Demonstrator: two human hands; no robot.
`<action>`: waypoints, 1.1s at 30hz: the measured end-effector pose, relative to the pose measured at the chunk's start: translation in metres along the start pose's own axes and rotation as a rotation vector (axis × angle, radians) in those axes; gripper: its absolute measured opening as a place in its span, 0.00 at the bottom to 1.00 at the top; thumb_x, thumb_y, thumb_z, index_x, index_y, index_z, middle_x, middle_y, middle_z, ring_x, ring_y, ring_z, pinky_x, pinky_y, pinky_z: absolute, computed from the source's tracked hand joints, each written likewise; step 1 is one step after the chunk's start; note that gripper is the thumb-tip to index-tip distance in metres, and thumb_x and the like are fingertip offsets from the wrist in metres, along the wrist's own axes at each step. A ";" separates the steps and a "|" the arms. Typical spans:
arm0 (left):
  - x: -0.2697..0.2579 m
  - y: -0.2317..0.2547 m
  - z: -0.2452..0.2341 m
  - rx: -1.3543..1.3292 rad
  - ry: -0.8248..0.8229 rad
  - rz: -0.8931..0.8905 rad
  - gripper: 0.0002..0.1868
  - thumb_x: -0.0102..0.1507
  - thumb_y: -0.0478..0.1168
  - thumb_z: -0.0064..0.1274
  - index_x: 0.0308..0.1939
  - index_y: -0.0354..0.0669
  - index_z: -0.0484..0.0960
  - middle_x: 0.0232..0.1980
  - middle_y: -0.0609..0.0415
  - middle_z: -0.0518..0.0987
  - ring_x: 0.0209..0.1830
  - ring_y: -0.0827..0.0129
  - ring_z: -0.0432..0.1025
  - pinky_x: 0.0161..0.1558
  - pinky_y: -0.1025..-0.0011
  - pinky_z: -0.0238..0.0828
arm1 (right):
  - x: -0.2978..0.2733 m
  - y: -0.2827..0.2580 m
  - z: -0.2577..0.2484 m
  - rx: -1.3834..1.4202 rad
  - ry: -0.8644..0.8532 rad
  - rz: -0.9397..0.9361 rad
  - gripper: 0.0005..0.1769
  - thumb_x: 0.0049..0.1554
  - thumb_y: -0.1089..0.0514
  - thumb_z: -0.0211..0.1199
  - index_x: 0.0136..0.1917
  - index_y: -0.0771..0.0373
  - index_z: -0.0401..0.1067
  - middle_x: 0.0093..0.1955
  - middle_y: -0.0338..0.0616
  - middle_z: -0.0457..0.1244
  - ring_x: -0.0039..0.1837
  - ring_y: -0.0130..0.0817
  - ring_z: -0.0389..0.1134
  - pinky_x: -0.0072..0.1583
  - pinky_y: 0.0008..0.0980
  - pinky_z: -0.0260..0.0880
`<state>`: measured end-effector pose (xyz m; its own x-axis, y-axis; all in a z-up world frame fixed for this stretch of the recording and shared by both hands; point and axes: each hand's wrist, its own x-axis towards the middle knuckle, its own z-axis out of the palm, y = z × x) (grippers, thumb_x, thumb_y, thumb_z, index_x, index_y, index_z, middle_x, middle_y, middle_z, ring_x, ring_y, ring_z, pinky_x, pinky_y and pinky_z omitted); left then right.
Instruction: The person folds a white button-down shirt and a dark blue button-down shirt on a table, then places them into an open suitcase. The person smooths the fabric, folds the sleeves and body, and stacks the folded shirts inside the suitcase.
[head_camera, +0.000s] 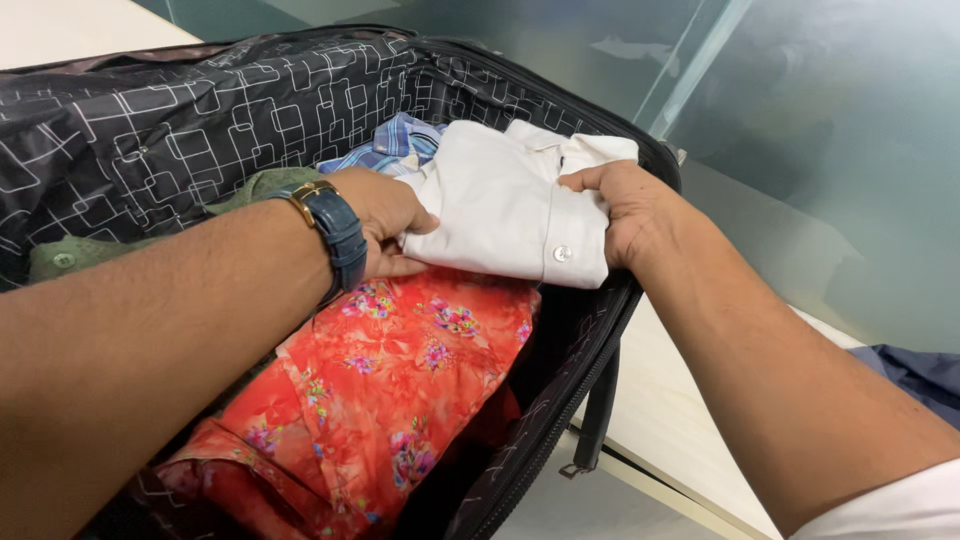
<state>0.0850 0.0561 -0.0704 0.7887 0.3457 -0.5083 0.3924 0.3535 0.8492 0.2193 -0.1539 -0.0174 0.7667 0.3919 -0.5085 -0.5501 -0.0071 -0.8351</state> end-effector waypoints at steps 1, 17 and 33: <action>0.003 -0.001 0.000 0.055 0.009 0.030 0.20 0.63 0.31 0.55 0.59 0.48 0.80 0.50 0.53 0.84 0.48 0.64 0.80 0.54 0.56 0.79 | -0.002 -0.001 -0.001 0.033 -0.038 0.032 0.17 0.55 0.66 0.58 0.58 0.71 0.71 0.55 0.56 0.71 0.53 0.49 0.76 0.58 0.61 0.76; -0.003 -0.013 0.008 0.404 -0.018 0.031 0.35 0.63 0.25 0.50 0.69 0.67 0.73 0.52 0.59 0.82 0.48 0.69 0.77 0.49 0.60 0.80 | -0.033 0.015 0.028 -0.342 0.214 0.105 0.44 0.59 0.49 0.59 0.80 0.68 0.46 0.79 0.75 0.46 0.79 0.77 0.44 0.65 0.88 0.45; -0.035 -0.028 0.048 1.541 0.364 0.364 0.53 0.63 0.68 0.46 0.81 0.50 0.37 0.85 0.50 0.32 0.83 0.39 0.31 0.67 0.26 0.38 | 0.011 0.028 0.023 -2.028 -0.407 -0.444 0.60 0.50 0.15 0.40 0.85 0.40 0.24 0.85 0.59 0.19 0.84 0.61 0.32 0.78 0.56 0.39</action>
<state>0.0696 -0.0076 -0.0692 0.8813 0.4667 -0.0742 0.4726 -0.8698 0.1421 0.2053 -0.1282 -0.0414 0.4616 0.7754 -0.4309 0.8575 -0.5144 -0.0070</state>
